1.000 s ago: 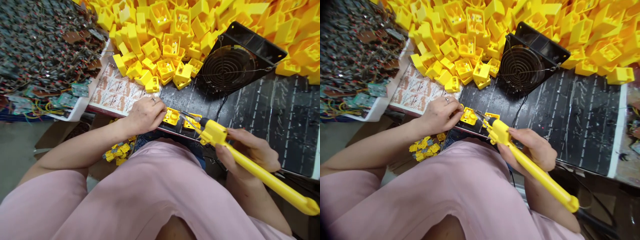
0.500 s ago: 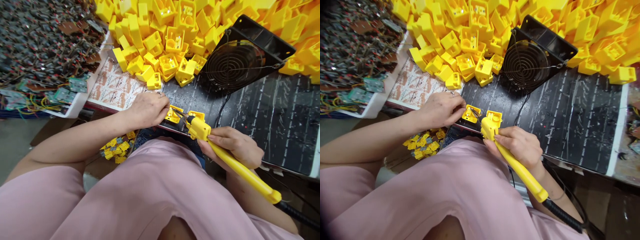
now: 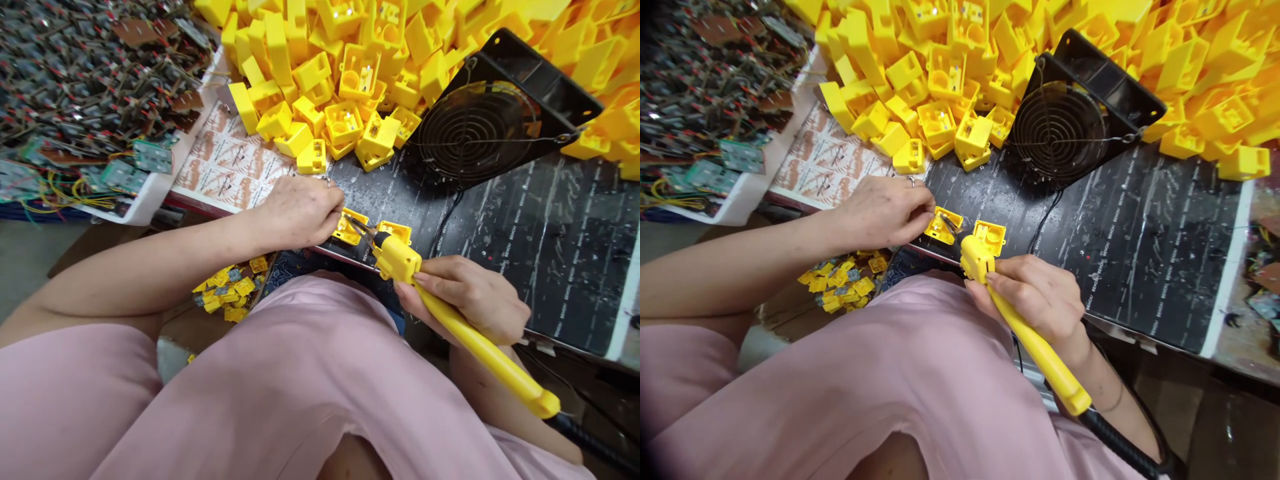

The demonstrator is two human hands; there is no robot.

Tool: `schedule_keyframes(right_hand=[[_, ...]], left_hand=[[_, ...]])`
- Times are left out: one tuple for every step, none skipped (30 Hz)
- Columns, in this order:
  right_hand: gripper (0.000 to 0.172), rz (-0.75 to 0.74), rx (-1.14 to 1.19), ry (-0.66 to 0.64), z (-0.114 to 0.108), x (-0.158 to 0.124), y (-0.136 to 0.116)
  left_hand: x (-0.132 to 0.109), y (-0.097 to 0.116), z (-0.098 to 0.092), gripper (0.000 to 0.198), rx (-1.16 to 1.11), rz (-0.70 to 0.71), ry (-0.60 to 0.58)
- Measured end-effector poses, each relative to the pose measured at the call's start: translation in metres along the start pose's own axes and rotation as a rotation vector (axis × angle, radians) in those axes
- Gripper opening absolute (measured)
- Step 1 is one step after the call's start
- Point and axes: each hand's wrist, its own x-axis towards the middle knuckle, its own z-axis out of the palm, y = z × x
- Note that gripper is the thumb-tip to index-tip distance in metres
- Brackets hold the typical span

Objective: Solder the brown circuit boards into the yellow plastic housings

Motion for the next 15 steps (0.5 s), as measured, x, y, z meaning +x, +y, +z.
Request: schedule_keyframes(right_hand=[[0.018, 0.004, 0.005, -0.003, 0.000, -0.001, 0.000], [0.019, 0.014, 0.014, 0.003, 0.000, -0.004, 0.001], [0.020, 0.032, 0.018, 0.023, -0.001, -0.008, 0.002], [0.020, 0.055, 0.015, 0.063, -0.002, -0.012, 0.003], [0.020, 0.084, 0.006, 0.117, -0.002, -0.016, 0.004], [0.020, 0.112, -0.005, 0.172, -0.002, -0.021, 0.004], [0.020, 0.136, -0.013, 0.201, -0.002, -0.024, 0.005], [0.021, 0.150, -0.010, 0.216, -0.001, -0.026, 0.005], [0.023, 0.159, 0.004, 0.218, 0.001, -0.028, 0.006], [0.026, 0.163, 0.031, 0.224, 0.003, -0.029, 0.006], [0.029, 0.181, 0.052, 0.249, 0.005, -0.030, 0.006], [0.033, 0.194, 0.063, 0.305, 0.006, -0.032, 0.007], [0.037, 0.210, 0.064, 0.371, 0.008, -0.034, 0.009], [0.040, 0.241, 0.071, 0.411, 0.008, -0.038, 0.010], [0.042, 0.285, 0.082, 0.404, 0.009, -0.042, 0.012]], left_hand=[[0.000, 0.001, 0.000, 0.031, 0.003, -0.009, -0.008], [0.000, 0.002, -0.001, 0.031, 0.008, -0.015, -0.014], [0.000, 0.002, -0.001, 0.031, 0.013, -0.016, -0.020], [0.000, 0.003, -0.002, 0.033, 0.021, -0.017, -0.023], [0.000, 0.003, -0.003, 0.034, 0.032, -0.016, -0.028], [0.000, 0.003, -0.003, 0.036, 0.044, -0.015, -0.034], [0.000, 0.004, -0.003, 0.038, 0.055, -0.015, -0.039], [0.000, 0.004, -0.004, 0.039, 0.063, -0.015, -0.045], [0.000, 0.004, -0.004, 0.039, 0.067, -0.015, -0.048], [0.000, 0.003, -0.004, 0.040, 0.069, -0.014, -0.050], [0.000, 0.003, -0.004, 0.040, 0.068, -0.013, -0.053], [0.000, 0.003, -0.005, 0.040, 0.069, -0.014, -0.056], [0.000, 0.003, -0.005, 0.040, 0.071, -0.014, -0.060], [0.001, 0.003, -0.005, 0.039, 0.073, -0.015, -0.064], [0.000, 0.003, -0.005, 0.039, 0.078, -0.014, -0.064]])
